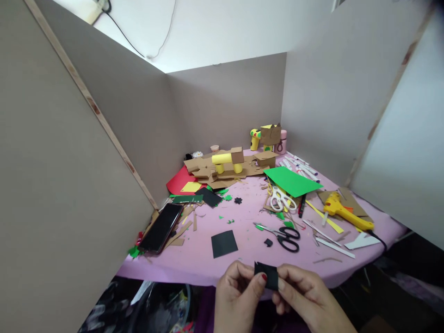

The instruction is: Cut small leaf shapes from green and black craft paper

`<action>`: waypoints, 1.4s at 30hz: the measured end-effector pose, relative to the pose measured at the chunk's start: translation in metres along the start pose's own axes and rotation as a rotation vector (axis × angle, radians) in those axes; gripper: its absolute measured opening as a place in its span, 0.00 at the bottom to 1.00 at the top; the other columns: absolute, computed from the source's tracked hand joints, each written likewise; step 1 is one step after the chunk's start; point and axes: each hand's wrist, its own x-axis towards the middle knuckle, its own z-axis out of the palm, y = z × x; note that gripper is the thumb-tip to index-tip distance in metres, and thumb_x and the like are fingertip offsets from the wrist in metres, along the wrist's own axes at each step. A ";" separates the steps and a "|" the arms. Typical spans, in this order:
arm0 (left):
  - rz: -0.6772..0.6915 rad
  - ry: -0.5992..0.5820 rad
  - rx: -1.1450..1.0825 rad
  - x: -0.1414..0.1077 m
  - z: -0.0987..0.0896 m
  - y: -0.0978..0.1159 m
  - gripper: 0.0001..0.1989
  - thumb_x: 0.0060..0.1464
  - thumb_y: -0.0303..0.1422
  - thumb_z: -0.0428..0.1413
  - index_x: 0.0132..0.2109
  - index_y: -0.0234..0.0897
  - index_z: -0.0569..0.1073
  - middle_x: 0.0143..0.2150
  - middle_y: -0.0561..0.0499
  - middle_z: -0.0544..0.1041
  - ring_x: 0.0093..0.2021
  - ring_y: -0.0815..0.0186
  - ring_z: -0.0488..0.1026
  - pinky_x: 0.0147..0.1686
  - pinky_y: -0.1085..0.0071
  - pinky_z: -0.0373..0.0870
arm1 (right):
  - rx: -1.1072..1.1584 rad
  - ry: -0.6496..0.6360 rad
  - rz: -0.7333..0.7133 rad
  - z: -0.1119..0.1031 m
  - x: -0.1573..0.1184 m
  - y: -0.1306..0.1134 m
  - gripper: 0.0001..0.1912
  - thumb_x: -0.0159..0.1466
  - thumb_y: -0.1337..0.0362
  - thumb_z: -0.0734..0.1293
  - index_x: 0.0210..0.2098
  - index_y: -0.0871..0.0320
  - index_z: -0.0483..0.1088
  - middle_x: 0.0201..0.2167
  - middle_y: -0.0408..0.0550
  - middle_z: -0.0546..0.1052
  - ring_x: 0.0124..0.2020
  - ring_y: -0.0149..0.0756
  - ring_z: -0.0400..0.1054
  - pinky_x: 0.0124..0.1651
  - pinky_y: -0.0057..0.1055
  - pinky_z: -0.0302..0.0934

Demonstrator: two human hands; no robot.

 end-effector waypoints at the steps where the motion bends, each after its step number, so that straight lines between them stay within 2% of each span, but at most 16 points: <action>1: -0.006 -0.002 -0.011 0.000 0.000 0.000 0.16 0.39 0.39 0.65 0.21 0.37 0.66 0.20 0.55 0.68 0.22 0.71 0.63 0.24 0.76 0.60 | -0.016 -0.006 0.000 0.000 0.000 -0.001 0.18 0.60 0.49 0.63 0.24 0.58 0.68 0.20 0.43 0.70 0.22 0.32 0.64 0.27 0.27 0.57; 10: -0.031 -0.008 0.009 -0.004 0.001 -0.002 0.17 0.40 0.41 0.63 0.21 0.37 0.65 0.18 0.57 0.67 0.21 0.71 0.62 0.22 0.77 0.58 | -0.159 -0.008 -0.065 0.001 -0.006 -0.010 0.19 0.62 0.50 0.60 0.24 0.57 0.68 0.20 0.44 0.71 0.23 0.36 0.67 0.28 0.29 0.60; 15: 0.015 0.014 0.037 -0.007 0.002 -0.006 0.18 0.41 0.42 0.63 0.21 0.37 0.64 0.19 0.57 0.65 0.20 0.71 0.60 0.21 0.76 0.56 | -0.225 0.082 -0.092 0.004 -0.008 -0.005 0.17 0.61 0.51 0.61 0.23 0.55 0.65 0.19 0.44 0.70 0.22 0.36 0.66 0.26 0.28 0.59; 18: -0.037 0.000 -0.092 -0.007 0.005 -0.006 0.16 0.38 0.40 0.65 0.28 0.38 0.68 0.18 0.59 0.66 0.19 0.72 0.61 0.21 0.78 0.57 | -0.366 0.099 -0.128 0.004 -0.008 -0.002 0.18 0.63 0.54 0.59 0.20 0.55 0.61 0.17 0.42 0.69 0.20 0.34 0.65 0.24 0.27 0.57; 21: -0.116 0.007 -0.184 -0.007 0.007 -0.001 0.21 0.33 0.37 0.68 0.37 0.37 0.71 0.19 0.60 0.68 0.19 0.73 0.64 0.22 0.78 0.60 | -0.485 0.131 -0.194 0.002 -0.009 -0.001 0.18 0.65 0.56 0.57 0.21 0.55 0.61 0.17 0.42 0.69 0.20 0.34 0.65 0.24 0.26 0.57; 24: -0.148 0.018 -0.161 -0.008 0.007 0.002 0.16 0.32 0.36 0.68 0.27 0.33 0.72 0.18 0.58 0.69 0.19 0.74 0.64 0.22 0.78 0.61 | -0.542 0.124 -0.229 0.001 -0.010 -0.001 0.18 0.66 0.57 0.55 0.22 0.54 0.60 0.17 0.41 0.67 0.20 0.33 0.64 0.24 0.25 0.56; 26: -0.162 0.026 -0.163 -0.009 0.007 0.004 0.16 0.33 0.37 0.68 0.23 0.33 0.70 0.17 0.56 0.71 0.19 0.73 0.65 0.22 0.78 0.62 | -0.577 0.111 -0.239 0.001 -0.011 -0.003 0.17 0.66 0.57 0.54 0.22 0.55 0.60 0.17 0.40 0.66 0.20 0.32 0.63 0.24 0.25 0.56; 31: -0.170 0.008 -0.178 -0.010 0.007 0.004 0.15 0.33 0.36 0.68 0.23 0.32 0.72 0.17 0.55 0.73 0.19 0.73 0.66 0.22 0.78 0.62 | -0.620 0.157 -0.235 0.001 -0.011 -0.004 0.17 0.66 0.57 0.54 0.22 0.55 0.58 0.17 0.38 0.61 0.20 0.32 0.60 0.24 0.25 0.54; 38: -0.181 -0.006 -0.142 -0.009 0.004 0.000 0.14 0.35 0.36 0.67 0.23 0.32 0.72 0.17 0.54 0.73 0.19 0.73 0.67 0.23 0.78 0.61 | -0.605 0.115 -0.221 0.000 -0.010 0.002 0.17 0.66 0.58 0.53 0.22 0.54 0.55 0.18 0.38 0.59 0.20 0.31 0.58 0.24 0.25 0.54; 42: -0.103 -0.016 -0.128 -0.008 0.003 -0.006 0.13 0.38 0.37 0.66 0.25 0.32 0.73 0.20 0.55 0.72 0.23 0.72 0.66 0.25 0.76 0.63 | -0.614 0.090 -0.235 0.001 -0.009 0.001 0.17 0.66 0.59 0.53 0.22 0.54 0.55 0.18 0.38 0.60 0.20 0.31 0.59 0.24 0.25 0.54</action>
